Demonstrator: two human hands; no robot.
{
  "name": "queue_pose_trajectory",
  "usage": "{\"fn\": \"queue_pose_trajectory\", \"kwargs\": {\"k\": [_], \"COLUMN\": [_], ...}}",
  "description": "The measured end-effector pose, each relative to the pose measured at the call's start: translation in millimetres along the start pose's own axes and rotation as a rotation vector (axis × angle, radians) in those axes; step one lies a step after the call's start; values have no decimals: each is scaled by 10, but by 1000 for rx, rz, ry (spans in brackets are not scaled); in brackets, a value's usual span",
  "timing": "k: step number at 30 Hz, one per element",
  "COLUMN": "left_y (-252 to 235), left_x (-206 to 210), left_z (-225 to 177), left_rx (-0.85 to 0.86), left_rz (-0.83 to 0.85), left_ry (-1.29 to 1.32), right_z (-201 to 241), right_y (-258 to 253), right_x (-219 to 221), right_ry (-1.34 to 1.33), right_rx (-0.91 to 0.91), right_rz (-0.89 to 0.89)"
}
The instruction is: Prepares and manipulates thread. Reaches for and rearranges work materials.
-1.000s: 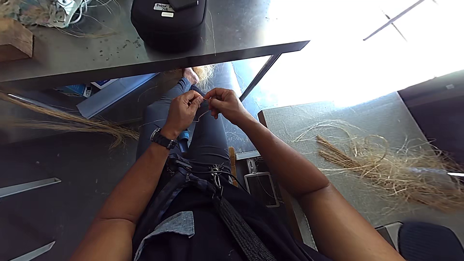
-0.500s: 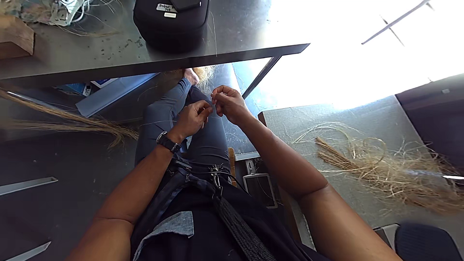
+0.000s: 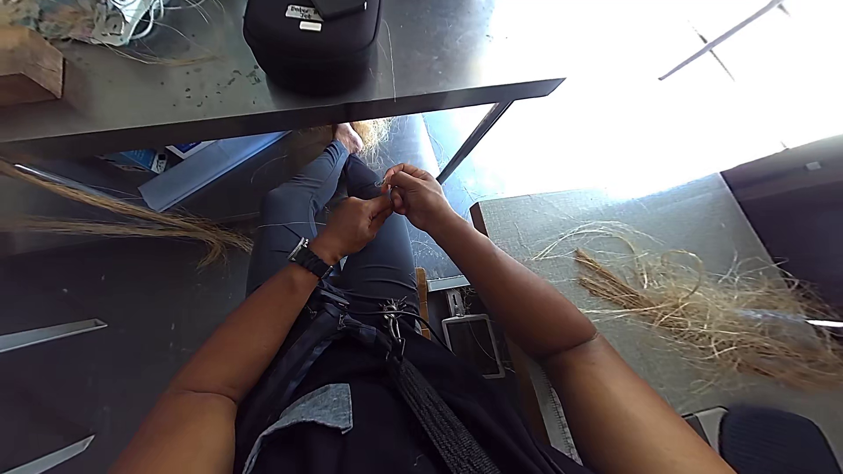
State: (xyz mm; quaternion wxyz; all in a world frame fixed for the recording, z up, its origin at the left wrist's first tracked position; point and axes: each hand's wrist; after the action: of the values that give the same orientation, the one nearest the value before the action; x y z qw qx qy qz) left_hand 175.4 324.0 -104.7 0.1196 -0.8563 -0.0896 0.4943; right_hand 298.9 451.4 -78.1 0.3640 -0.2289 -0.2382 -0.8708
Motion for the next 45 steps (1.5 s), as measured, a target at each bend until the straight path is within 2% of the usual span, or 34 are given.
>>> {"fn": "queue_pose_trajectory", "kwargs": {"k": [5, 10, 16, 20, 26, 35, 45], "left_y": [39, 33, -42, -79, -43, -30, -37], "left_x": [30, -57, -213, -195, -255, -258, -267], "left_z": [14, 10, 19, 102, 174, 158, 127], "left_rx": [-17, -173, -304, -313, -351, -369, -394], "left_rz": [-2, -98, -231, -269, -228, -164, -154], "left_ry": [18, 23, -14, 139, 377, 285, 458], "right_z": [-35, 71, 72, 52, 57, 74, 57], "right_y": [-1, -4, 2, 2, 18, 2, 5], "right_x": [14, 17, 23, 20, 41, 6, 14], "right_ry": [-18, -28, 61, 112, 193, 307, 320], "right_rx": [12, -40, 47, 105, 162, 133, 100], "right_rz": [-32, -11, 18, 78, 168, 209, 220]}}
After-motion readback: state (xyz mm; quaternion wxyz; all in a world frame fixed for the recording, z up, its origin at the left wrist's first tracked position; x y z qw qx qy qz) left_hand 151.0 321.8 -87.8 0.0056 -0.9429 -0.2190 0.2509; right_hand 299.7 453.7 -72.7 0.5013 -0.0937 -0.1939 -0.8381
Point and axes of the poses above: each hand's wrist, its own y-axis away from the middle knuckle, its own x-axis out of the palm, z = x × y, and after that the axes turned 15 degrees about -y, right-handed
